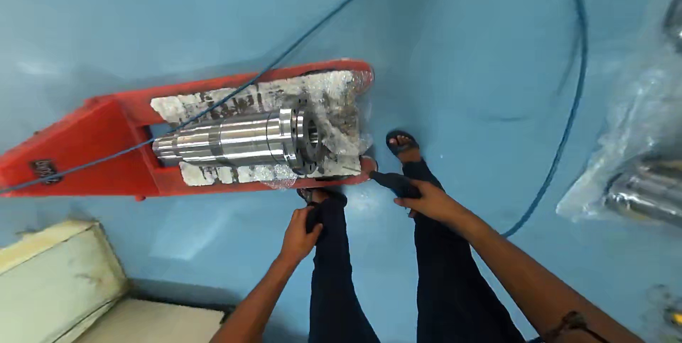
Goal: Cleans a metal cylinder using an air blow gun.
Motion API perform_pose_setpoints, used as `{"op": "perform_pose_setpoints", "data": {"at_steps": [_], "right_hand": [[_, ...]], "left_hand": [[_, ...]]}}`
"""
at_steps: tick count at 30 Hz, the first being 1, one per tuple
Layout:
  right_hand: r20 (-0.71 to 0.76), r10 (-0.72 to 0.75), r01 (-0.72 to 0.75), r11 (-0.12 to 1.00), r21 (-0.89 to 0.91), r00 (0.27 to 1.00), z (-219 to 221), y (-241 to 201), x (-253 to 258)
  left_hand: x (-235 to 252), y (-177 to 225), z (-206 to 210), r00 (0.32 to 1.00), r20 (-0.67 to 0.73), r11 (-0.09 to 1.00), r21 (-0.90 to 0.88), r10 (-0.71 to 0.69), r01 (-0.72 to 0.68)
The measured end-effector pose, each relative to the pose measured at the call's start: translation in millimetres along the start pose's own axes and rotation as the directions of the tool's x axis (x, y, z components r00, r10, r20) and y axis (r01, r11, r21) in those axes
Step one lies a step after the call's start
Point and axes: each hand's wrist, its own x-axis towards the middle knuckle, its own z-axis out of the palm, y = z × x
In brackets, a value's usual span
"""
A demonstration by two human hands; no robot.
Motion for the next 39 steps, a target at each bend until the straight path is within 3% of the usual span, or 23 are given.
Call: {"op": "perform_pose_setpoints", "data": {"at_steps": [3, 6, 12, 15, 18, 20, 24, 26, 29, 31, 33, 37, 39], "right_hand": [[-0.046, 0.019, -0.019, 1.000, -0.010, 0.999, 38, 18, 23], [-0.029, -0.007, 0.009, 0.999, 0.046, 1.000, 62, 28, 46], [0.000, -0.036, 0.036, 0.995, 0.088, 0.999, 84, 34, 122], [0.008, -0.041, 0.040, 0.993, 0.115, 0.999, 90, 33, 133], [0.029, -0.086, 0.082, 0.990, 0.114, 0.996, 90, 23, 142], [0.040, -0.103, 0.098, 0.989, 0.111, 0.994, 99, 23, 148], [0.024, -0.132, 0.130, 0.988, 0.079, 0.991, 104, 20, 165], [0.024, -0.126, 0.123, 0.987, 0.106, 0.992, 104, 22, 171], [0.037, -0.106, 0.097, 0.974, 0.204, 0.994, 103, 27, 174], [0.043, -0.115, 0.097, 0.949, 0.300, 0.992, 107, 33, 176], [0.035, -0.142, 0.114, 0.898, 0.425, 0.989, 111, 41, 181], [0.074, -0.149, 0.083, 0.828, 0.554, 0.986, 111, 48, 180], [0.099, -0.152, 0.070, 0.824, 0.563, 0.983, 109, 50, 177]], "left_hand": [[4, -24, 0, 0.994, 0.103, 0.998, -0.052, 0.029, -0.024], [1, -39, 4, 0.990, 0.139, 0.998, 0.038, 0.034, -0.039], [25, -24, -17, 0.962, -0.149, 0.927, 0.333, 0.229, -0.170], [45, -4, -34, 0.915, -0.195, 0.868, 0.434, 0.353, -0.242], [83, 24, -49, 0.853, -0.072, 0.748, 0.523, 0.517, -0.408], [110, 46, -54, 0.841, 0.051, 0.677, 0.568, 0.539, -0.468], [175, 93, -51, 0.862, 0.340, 0.545, 0.671, 0.376, -0.503], [210, 105, -42, 0.850, 0.494, 0.473, 0.713, 0.184, -0.517], [257, 108, -18, 0.776, 0.620, 0.314, 0.764, -0.118, -0.563], [286, 97, -2, 0.740, 0.637, 0.237, 0.769, -0.216, -0.594], [306, 91, 11, 0.754, 0.591, 0.178, 0.806, -0.286, -0.564], [295, 103, 25, 0.770, 0.446, 0.088, 0.884, -0.457, -0.460], [292, 97, 25, 0.761, 0.429, 0.015, 0.875, -0.486, -0.483]]}}
